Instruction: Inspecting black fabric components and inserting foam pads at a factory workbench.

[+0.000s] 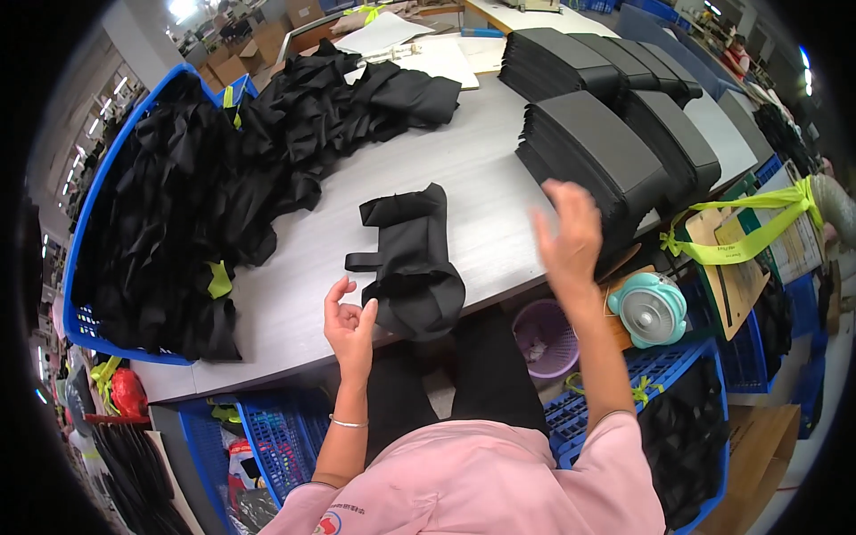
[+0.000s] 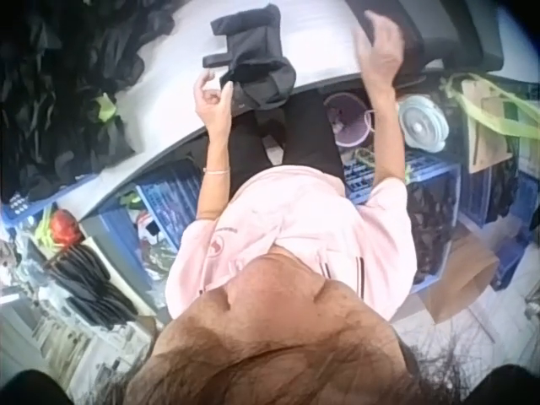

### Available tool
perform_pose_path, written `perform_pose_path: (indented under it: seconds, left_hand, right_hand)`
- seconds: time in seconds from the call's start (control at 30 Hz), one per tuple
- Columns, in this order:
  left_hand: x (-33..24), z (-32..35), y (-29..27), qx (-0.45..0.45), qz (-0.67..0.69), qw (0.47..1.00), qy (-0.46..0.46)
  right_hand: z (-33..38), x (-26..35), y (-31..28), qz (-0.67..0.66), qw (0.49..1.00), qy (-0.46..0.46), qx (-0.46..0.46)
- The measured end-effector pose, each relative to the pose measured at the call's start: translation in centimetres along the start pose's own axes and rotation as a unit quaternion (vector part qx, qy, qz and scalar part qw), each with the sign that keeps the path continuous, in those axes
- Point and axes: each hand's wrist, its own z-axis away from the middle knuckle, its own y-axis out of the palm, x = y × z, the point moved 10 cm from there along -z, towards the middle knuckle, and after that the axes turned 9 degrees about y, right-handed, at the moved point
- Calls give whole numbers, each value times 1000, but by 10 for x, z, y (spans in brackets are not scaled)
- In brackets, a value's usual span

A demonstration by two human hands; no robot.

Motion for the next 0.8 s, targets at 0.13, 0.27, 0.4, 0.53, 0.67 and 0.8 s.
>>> perform_pose_path:
  seconds: [0.13,0.27,0.4,0.53,0.67,0.8]
  left_hand:
    - [-11,15,-4,-25,19,999,13]
    - [-22,30,2,-6,64,998,0]
    - [-26,48,24,46,135,988,-54]
    - [-20,77,69,193,188,953,-139]
    - [-9,110,103,334,223,894,-197]
    - [18,151,130,377,283,839,-272]
  right_hand:
    - [-59,-81,-23,242,967,40,-72]
    - [-85,-157,-8,181,970,123,102]
    - [-89,-160,-8,81,982,131,112]
    - [-63,-93,-21,221,975,-14,-24]
    - [37,30,-9,280,948,-144,43]
    - [141,41,10,68,976,-16,205]
